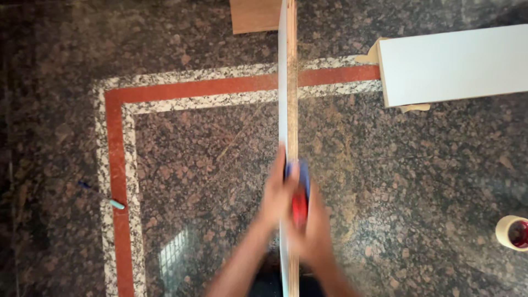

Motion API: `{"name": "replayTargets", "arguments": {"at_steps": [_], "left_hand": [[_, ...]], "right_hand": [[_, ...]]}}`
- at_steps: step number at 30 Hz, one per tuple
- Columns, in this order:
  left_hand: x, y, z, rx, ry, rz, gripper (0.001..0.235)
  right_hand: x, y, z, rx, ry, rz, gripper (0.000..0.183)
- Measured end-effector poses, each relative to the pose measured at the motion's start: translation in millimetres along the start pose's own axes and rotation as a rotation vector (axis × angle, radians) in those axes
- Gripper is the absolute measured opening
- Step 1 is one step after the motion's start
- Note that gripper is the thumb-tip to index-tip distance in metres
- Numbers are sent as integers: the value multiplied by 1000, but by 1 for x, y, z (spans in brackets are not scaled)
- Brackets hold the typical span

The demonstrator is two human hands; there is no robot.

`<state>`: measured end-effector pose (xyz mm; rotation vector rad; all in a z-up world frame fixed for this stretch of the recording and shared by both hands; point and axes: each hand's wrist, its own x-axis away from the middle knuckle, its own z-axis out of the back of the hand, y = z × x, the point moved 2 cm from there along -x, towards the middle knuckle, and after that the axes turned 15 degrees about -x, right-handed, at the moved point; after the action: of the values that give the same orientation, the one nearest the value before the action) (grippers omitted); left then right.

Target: The person sits on the floor and sands the edge of a long wooden plank using a sanding block. The person moves the sanding block back and forth along the length of the plank, focusing on smoothing the edge.

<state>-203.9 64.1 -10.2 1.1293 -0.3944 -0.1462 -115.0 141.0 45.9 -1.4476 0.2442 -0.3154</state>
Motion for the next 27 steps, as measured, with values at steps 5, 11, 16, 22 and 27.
{"name": "replayTargets", "arguments": {"at_steps": [5,11,16,22,27], "left_hand": [[-212,-10,-9,-62,153,-339,54],[-310,-6,-22,317,8,-180,51],[-136,-4,-10,-129,118,-269,49],[144,-40,-15,178,-133,97,74],[71,-27,-16,174,-77,102,72]], "right_hand": [[-180,28,-11,49,66,118,31],[-256,12,-6,203,87,7,43],[-107,-12,-3,59,70,124,35],[134,4,0,118,98,-127,74],[62,6,2,2,2,-133,68]]}}
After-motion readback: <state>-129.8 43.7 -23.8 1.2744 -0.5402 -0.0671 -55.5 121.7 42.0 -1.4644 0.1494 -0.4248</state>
